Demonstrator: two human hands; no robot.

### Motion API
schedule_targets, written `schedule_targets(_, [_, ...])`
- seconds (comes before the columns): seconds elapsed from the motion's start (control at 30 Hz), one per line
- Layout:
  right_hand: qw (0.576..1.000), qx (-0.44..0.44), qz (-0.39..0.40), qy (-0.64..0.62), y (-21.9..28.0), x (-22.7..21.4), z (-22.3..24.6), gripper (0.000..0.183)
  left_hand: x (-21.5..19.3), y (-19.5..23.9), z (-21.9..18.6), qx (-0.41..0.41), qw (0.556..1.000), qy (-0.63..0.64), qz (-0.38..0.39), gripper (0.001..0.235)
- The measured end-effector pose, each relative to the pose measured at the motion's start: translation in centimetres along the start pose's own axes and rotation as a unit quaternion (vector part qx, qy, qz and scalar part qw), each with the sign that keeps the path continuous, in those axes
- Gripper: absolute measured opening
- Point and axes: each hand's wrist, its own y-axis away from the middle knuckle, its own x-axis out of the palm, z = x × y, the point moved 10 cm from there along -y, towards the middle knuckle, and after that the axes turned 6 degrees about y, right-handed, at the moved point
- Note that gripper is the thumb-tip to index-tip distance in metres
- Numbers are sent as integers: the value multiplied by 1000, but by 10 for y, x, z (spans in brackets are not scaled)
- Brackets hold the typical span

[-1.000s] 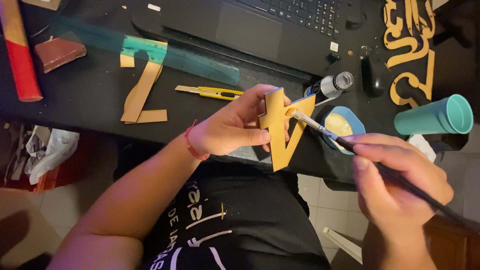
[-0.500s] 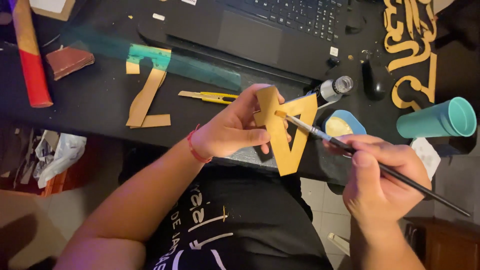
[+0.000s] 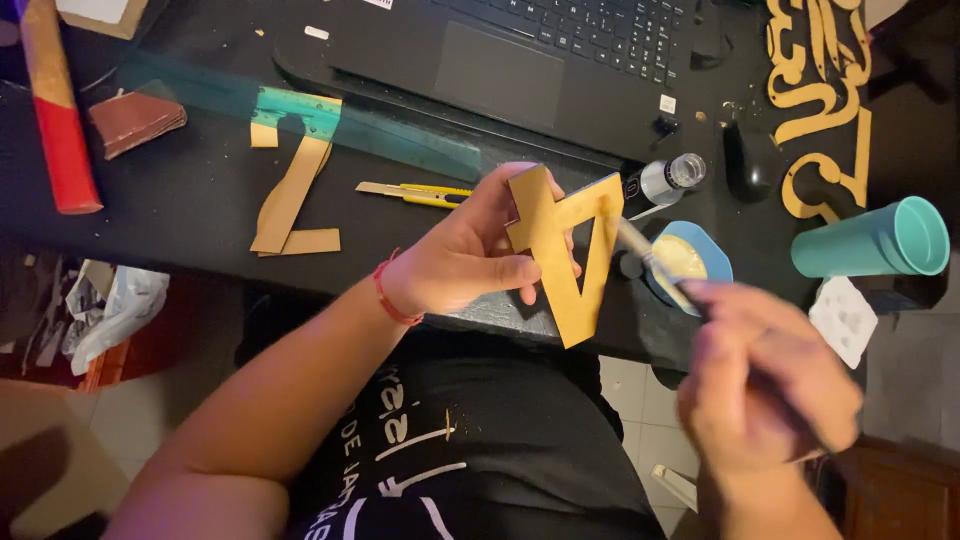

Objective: Painting a wooden number '4' with a paintbrush and light-colored paint at a workstation.

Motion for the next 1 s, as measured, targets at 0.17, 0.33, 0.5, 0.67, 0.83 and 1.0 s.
schedule_targets(0.17, [993,65,76,-65,-6,22,24,5,-1,0,2,0,1000,10,-7,63])
schedule_targets(0.33, [984,135,109,-35,-6,23,12,5,0,1,-2,-1,1000,13,-14,62])
schedule_targets(0.5, [990,134,-37,-12,4,-4,-16,13,1,4,3,-26,999,36,9,62])
schedule_targets(0.67, [990,132,-46,-20,4,-5,-14,15,4,1,-3,-7,999,31,8,61])
schedule_targets(0.83, [984,164,-60,-28,3,-16,-16,16,6,1,-11,-6,1000,30,5,53])
schedule_targets(1.0, [984,156,-64,-49,4,-11,-34,19,12,-1,-12,6,998,59,35,52])
